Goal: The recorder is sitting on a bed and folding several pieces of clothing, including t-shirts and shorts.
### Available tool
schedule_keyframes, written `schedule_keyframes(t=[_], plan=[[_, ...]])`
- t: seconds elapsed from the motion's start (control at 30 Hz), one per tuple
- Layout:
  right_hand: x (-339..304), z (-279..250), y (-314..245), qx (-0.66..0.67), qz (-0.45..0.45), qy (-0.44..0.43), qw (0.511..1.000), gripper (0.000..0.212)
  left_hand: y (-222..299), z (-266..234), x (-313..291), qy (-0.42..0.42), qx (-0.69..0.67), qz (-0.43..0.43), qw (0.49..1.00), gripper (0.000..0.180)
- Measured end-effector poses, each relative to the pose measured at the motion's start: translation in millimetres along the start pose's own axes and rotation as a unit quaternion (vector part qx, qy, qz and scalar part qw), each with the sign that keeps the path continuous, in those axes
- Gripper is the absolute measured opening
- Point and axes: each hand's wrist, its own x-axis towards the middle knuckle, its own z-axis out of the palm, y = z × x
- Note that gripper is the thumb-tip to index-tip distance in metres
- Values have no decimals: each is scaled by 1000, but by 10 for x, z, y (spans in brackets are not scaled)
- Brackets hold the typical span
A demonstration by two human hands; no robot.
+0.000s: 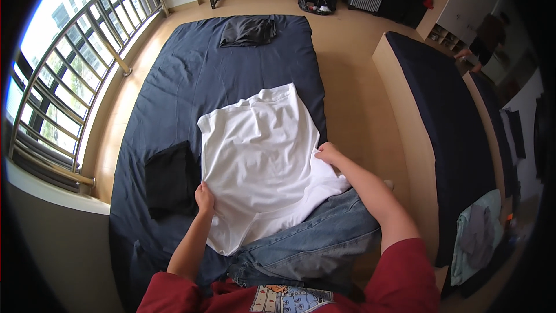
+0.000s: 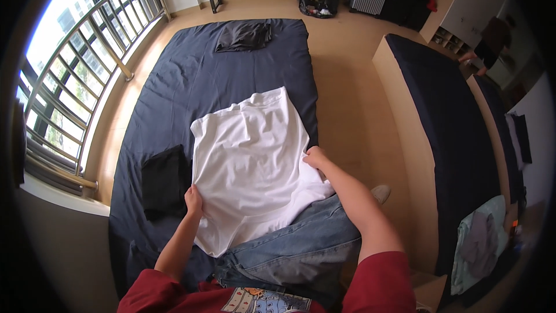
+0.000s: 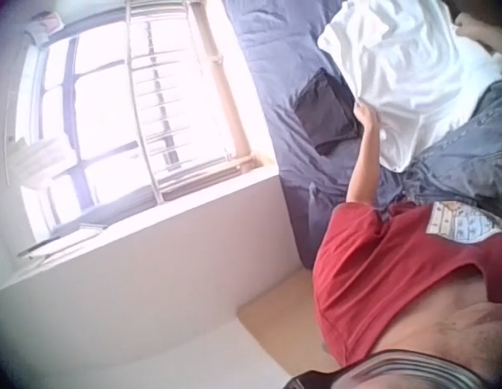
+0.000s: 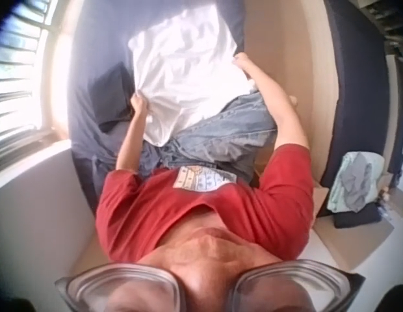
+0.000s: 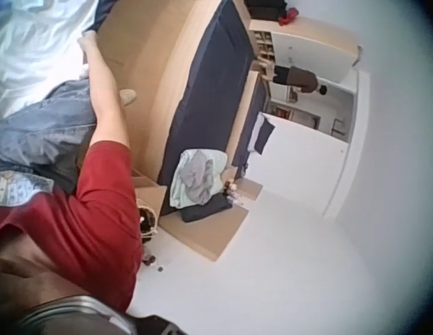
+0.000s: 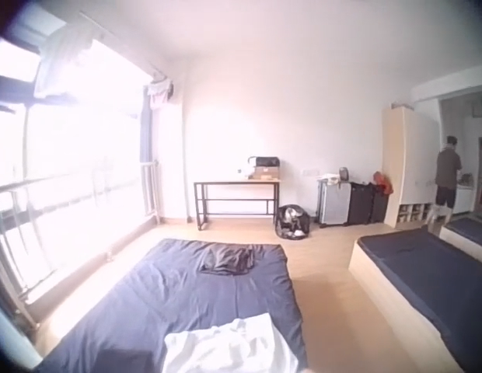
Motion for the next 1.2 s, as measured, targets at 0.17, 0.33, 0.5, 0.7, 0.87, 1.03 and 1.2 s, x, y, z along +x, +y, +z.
schedule_keyframes(t=[0.17,0.33,0.5,0.7,0.87,1.03,1.2], plan=[[23,-257,207,176,45,132,974,18,18,8,113,83,54,93,991,43],[-256,-448,-210,467,119,45,875,23,-152,-140,296,92,22,74,993,42],[-383,-443,-481,366,164,-133,906,44,259,-37,127,60,-78,76,992,41],[-247,-457,-236,395,72,15,916,33,170,-136,202,42,-108,69,991,40],[-341,-500,-265,502,-18,102,858,31,-43,-302,400,44,-163,-18,985,41],[-365,-709,-324,605,-6,-37,795,29,384,-392,300,-103,-412,-139,895,39],[-511,-1126,-612,587,-112,-6,802,30,1235,-916,421,-239,-484,-94,837,46]])
